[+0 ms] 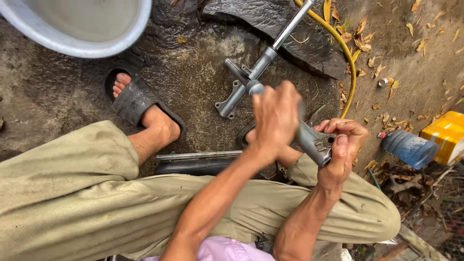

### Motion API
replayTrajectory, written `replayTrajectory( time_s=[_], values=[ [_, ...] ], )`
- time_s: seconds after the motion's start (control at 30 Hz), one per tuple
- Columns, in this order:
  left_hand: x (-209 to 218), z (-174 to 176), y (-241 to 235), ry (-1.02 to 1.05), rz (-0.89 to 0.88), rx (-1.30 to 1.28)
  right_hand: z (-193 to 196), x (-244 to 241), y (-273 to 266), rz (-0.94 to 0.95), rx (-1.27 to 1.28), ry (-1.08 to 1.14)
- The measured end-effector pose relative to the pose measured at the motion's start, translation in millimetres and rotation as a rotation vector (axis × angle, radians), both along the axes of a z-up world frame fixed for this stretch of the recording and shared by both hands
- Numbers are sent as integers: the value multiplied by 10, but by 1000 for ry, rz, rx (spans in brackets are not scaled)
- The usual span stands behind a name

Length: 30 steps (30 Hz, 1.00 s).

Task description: The person sits on the ground and scrubs two long metal tubes with a small piece of cloth, repeatedly dipping the cloth into a white basin of water. The person scrubs the exterior and interior of the tubes, handling them one at a time.

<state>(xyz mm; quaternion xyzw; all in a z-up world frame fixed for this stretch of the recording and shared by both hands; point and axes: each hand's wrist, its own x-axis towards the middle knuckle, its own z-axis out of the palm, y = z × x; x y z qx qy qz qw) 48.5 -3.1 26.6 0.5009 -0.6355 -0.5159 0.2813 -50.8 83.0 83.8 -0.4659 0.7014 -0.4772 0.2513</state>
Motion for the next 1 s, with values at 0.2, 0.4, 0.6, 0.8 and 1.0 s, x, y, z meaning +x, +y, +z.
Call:
replayTrajectory(
  time_s=[0.2, 0.4, 0.6, 0.8, 1.0],
  values=[
    [-145, -474, 10, -82, 68, 31, 35, 17, -41, 15, 25, 87],
    [-31, 281, 204, 54, 81, 26, 67, 185, -8, -73, 51, -10],
    [-99, -347, 14, -124, 111, 63, -2, 74, -2, 31, -7, 52],
    [-85, -652, -45, -165, 8, 53, 37, 5, 33, 86, 30, 45],
    [-68, 6, 174, 2, -71, -20, -158, -142, 233, 196, -38, 0]
  ],
)
